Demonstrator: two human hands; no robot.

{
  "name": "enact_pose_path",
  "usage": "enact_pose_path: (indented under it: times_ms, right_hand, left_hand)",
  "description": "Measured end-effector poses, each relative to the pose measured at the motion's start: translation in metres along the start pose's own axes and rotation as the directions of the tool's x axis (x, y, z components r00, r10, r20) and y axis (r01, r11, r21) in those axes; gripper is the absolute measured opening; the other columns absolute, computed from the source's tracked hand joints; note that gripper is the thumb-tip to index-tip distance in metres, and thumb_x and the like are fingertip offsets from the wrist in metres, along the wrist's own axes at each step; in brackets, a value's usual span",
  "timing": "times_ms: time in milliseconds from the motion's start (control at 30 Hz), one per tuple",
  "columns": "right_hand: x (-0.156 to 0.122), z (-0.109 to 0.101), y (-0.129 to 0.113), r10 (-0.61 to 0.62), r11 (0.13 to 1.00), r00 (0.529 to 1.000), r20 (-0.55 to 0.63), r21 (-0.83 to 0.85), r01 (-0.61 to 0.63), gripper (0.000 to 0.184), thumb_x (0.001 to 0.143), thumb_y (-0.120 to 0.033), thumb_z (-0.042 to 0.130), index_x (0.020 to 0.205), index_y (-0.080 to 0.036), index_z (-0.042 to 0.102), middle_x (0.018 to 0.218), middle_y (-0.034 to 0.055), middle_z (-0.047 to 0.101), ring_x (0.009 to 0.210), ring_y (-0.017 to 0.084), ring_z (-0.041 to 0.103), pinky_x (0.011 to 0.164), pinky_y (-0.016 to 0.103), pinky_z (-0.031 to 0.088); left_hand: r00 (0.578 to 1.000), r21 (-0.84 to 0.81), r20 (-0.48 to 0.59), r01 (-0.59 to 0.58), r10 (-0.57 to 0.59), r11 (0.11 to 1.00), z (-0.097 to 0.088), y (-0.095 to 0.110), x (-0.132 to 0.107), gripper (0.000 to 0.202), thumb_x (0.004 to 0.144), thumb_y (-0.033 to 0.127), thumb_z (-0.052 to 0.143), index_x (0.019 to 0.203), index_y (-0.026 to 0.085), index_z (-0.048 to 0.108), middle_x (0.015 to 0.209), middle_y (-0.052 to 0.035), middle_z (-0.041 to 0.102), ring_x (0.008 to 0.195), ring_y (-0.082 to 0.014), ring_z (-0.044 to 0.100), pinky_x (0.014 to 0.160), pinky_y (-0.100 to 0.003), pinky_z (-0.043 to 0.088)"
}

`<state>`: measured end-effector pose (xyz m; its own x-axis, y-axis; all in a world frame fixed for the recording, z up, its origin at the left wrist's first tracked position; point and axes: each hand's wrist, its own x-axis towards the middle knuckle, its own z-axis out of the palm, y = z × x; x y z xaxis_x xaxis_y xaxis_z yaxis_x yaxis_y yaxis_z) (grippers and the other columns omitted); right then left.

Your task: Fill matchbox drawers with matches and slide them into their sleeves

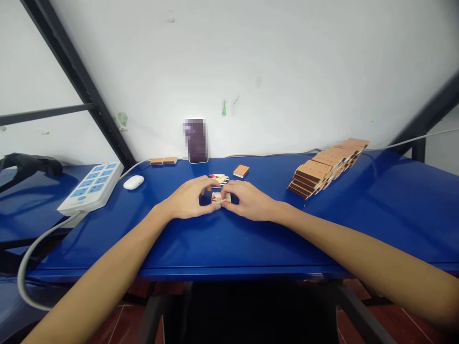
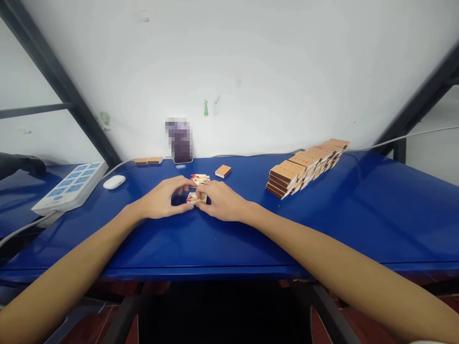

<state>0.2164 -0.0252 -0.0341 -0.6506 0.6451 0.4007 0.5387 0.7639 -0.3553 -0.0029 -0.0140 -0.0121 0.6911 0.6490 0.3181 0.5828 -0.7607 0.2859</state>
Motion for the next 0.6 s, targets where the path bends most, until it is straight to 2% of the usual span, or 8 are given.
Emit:
enact_pose_path:
  times_ms: [100,233,300,433,533,600]
  right_hand:
    - [-0.0004,-0.0001,-0.0009,-0.009,1.000,1.000,0.009,0.013,0.009,0.008,0.089,-0.026,0.057,0.085,-0.019,0.056,0.087,0.0038,0.062,0.085,0.019,0.054,0.074,0.030,0.039]
    - [-0.0005,-0.0003,0.0001,-0.033,0.999,0.999,0.020,0.034,0.032,0.011,0.092,-0.028,0.055,0.086,-0.019,0.056,0.088,0.0044,0.062,0.085,0.019,0.054,0.075,0.031,0.039]
    - [-0.0005,-0.0007,0.0006,-0.043,0.999,0.999,0.029,0.019,0.043,0.014,0.094,-0.029,0.052,0.086,-0.019,0.057,0.088,0.0053,0.061,0.084,0.019,0.053,0.076,0.032,0.040]
    - [-0.0006,-0.0006,0.0013,-0.052,0.999,0.997,0.049,-0.006,0.052,0.012,0.094,-0.026,0.051,0.087,-0.018,0.057,0.089,0.0059,0.059,0.084,0.019,0.052,0.076,0.032,0.040]
    - [-0.0004,0.0006,0.0020,-0.069,0.997,0.998,0.007,0.020,0.069,0.004,0.090,-0.022,0.057,0.088,-0.019,0.055,0.089,0.0044,0.060,0.085,0.019,0.052,0.075,0.031,0.040]
    - [-0.0001,0.0015,0.0027,-0.062,0.997,0.997,-0.040,0.034,0.063,0.009,0.086,-0.021,0.061,0.090,-0.019,0.054,0.090,0.0040,0.061,0.086,0.019,0.053,0.075,0.030,0.040]
  left_hand:
    - [0.999,0.057,0.032,-0.046,0.044,0.997,0.0023,0.0033,-0.0019,0.044,0.077,0.040,0.066,0.116,0.021,0.058,0.102,-0.0044,0.064,0.092,-0.0204,0.059,0.081,-0.031,0.046]
    - [0.997,0.072,0.001,-0.075,0.075,0.995,0.0039,0.0059,-0.0005,0.018,0.083,0.031,0.059,0.098,0.020,0.061,0.097,-0.0027,0.065,0.087,-0.0177,0.060,0.076,-0.028,0.046]
    - [0.995,0.074,0.005,-0.096,0.096,0.993,0.0036,0.0068,-0.0001,0.012,0.085,0.029,0.057,0.089,0.019,0.062,0.093,-0.0025,0.065,0.083,-0.0164,0.060,0.073,-0.027,0.045]
    - [0.993,0.079,0.034,-0.117,0.114,0.990,0.0025,0.0079,-0.0005,0.012,0.086,0.025,0.054,0.085,0.020,0.065,0.091,-0.0024,0.066,0.084,-0.0166,0.059,0.076,-0.028,0.046]
    - [0.992,0.105,0.025,-0.123,0.121,0.987,0.0028,0.0077,-0.0009,0.013,0.086,0.025,0.056,0.084,0.021,0.068,0.093,-0.0026,0.067,0.090,-0.0183,0.058,0.080,-0.030,0.046]
    - [0.992,0.114,0.020,-0.130,0.128,0.985,0.0033,0.0076,-0.0008,0.013,0.086,0.025,0.056,0.085,0.021,0.069,0.095,-0.0026,0.067,0.091,-0.0184,0.056,0.081,-0.031,0.045]
